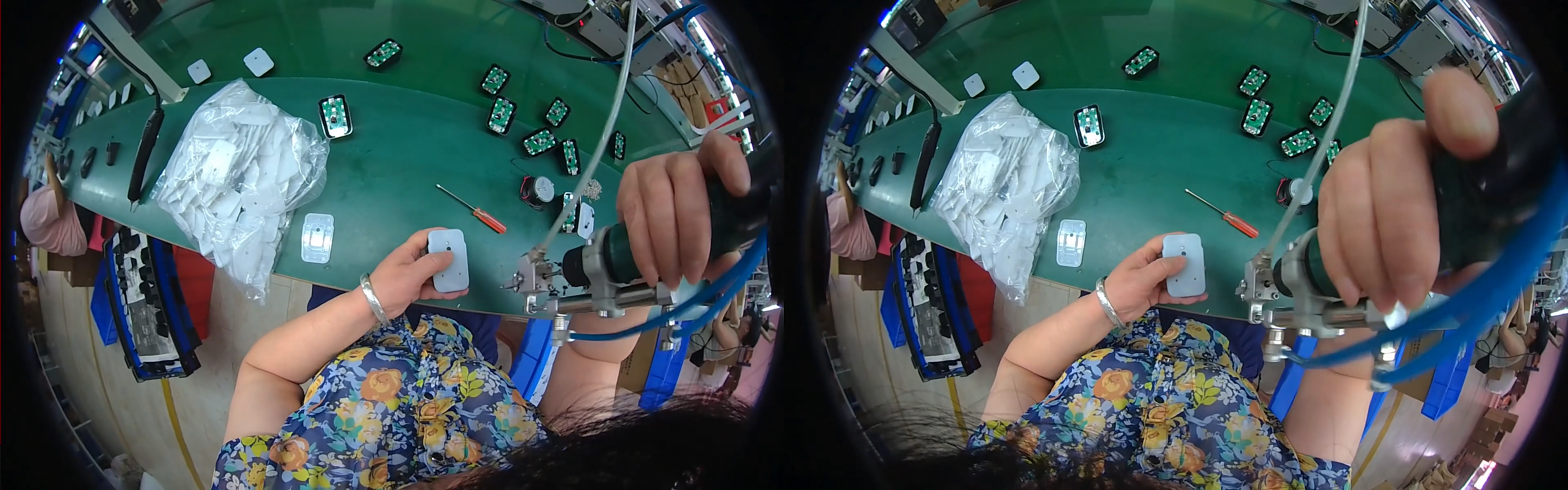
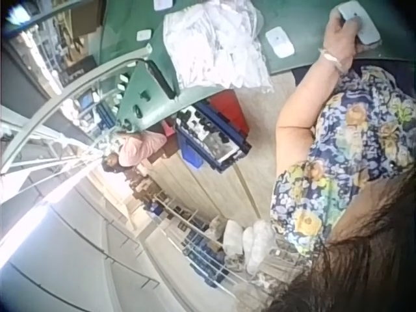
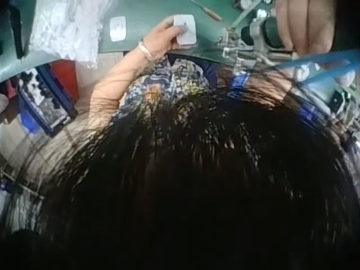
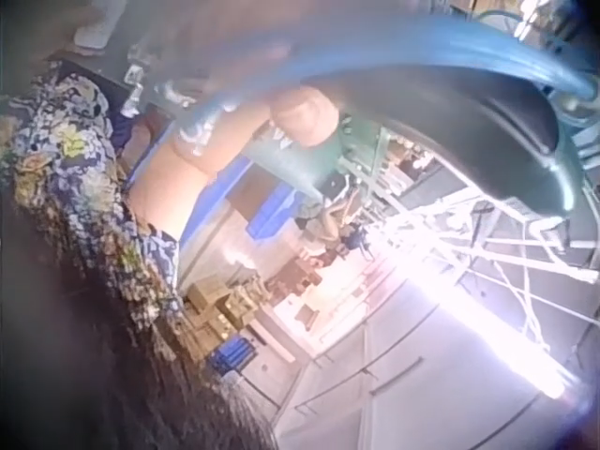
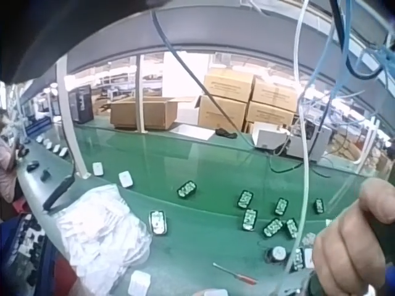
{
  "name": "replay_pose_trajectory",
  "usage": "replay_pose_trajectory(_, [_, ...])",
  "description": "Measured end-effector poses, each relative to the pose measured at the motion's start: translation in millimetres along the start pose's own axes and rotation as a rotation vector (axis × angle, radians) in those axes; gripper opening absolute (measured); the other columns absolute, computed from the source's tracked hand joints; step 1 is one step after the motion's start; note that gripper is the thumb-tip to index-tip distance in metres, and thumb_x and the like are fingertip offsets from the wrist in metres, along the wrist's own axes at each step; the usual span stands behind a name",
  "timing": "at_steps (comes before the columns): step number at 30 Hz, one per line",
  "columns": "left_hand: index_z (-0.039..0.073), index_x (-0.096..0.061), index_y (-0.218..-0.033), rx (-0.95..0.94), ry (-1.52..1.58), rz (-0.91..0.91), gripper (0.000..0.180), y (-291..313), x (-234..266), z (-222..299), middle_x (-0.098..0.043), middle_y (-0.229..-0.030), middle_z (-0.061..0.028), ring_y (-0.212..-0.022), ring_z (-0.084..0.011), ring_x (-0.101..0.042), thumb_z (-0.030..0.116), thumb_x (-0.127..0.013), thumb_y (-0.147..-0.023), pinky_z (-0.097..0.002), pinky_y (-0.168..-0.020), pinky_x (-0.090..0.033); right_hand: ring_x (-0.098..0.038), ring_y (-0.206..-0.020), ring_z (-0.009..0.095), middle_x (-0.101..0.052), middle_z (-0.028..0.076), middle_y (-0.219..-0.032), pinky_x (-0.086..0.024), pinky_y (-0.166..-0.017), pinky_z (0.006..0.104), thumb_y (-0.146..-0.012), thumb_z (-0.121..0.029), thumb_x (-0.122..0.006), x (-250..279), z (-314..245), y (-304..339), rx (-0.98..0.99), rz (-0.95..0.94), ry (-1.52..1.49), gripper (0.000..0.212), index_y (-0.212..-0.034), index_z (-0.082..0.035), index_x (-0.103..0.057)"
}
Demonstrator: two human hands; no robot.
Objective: The person assembles electronic components by placing a PCB into a plastic housing, then securing it with screws using a pneumatic screwdriver.
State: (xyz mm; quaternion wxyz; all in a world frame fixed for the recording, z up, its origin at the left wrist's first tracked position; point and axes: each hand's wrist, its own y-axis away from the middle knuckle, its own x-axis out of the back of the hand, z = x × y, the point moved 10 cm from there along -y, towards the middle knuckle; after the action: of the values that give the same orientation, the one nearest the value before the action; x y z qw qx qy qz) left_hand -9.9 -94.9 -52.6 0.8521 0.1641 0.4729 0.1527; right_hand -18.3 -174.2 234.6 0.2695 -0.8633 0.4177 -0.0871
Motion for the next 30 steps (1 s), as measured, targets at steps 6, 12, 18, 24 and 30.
replay_pose_trajectory(6, [0.009,-0.031,-0.123,0.042,-0.039,-0.023,0.04,-3.5,-5.4,-11.6,-0.05,-0.108,-0.0108,-0.093,-0.0279,-0.056,0.012,-0.047,-0.087,-0.0387,-0.078,-0.051,-0.056,-0.064,0.014,-0.055,0.004,-0.076,-0.05,-0.055,0.0216,-0.065,-0.012,-0.074,3.8,6.0,2.6,0.095,0.136,0.119,0.064,-0.115,-0.008,-0.035])
replay_pose_trajectory(12, [0.009,-0.031,-0.124,0.057,-0.047,-0.057,0.04,-2.3,-22.4,-6.7,-0.051,-0.107,-0.0107,-0.092,-0.0284,-0.057,0.013,-0.046,-0.087,-0.0367,-0.077,-0.051,-0.056,-0.064,0.014,-0.054,0.003,-0.076,-0.05,-0.056,0.0229,-0.064,-0.012,-0.074,-0.9,0.2,6.3,0.115,0.205,0.134,0.066,-0.116,-0.009,-0.033])
replay_pose_trajectory(18, [0.009,-0.033,-0.123,0.043,-0.002,-0.055,0.039,0.7,-27.0,-2.4,-0.051,-0.107,-0.0102,-0.092,-0.028,-0.057,0.013,-0.047,-0.087,-0.0368,-0.077,-0.051,-0.056,-0.064,0.013,-0.054,0.003,-0.075,-0.05,-0.055,0.0221,-0.065,-0.013,-0.074,0.8,0.9,7.6,0.101,0.214,0.16,0.064,-0.115,-0.009,-0.034])
replay_pose_trajectory(24, [0.008,-0.034,-0.121,0.009,-0.046,0.022,0.039,0.2,-21.2,-2.2,-0.05,-0.107,-0.0091,-0.092,-0.0263,-0.056,0.011,-0.049,-0.085,-0.0381,-0.077,-0.051,-0.055,-0.064,0.012,-0.054,0.002,-0.072,-0.049,-0.054,0.0225,-0.069,-0.011,-0.07,-5.9,13.0,2.0,0.129,0.232,0.128,0.053,-0.11,-0.008,-0.038])
replay_pose_trajectory(30, [0.008,-0.034,-0.122,-0.109,-0.144,0.09,0.04,-6.3,-5.7,20.7,-0.049,-0.109,-0.0093,-0.094,-0.0251,-0.055,0.01,-0.05,-0.085,-0.0392,-0.078,-0.05,-0.048,-0.057,0.01,-0.049,0.002,-0.069,-0.043,-0.05,0.0209,-0.076,-0.009,-0.06,6.5,-10.6,24.8,0.298,0.592,0.233,0.045,-0.114,-0.001,-0.038])
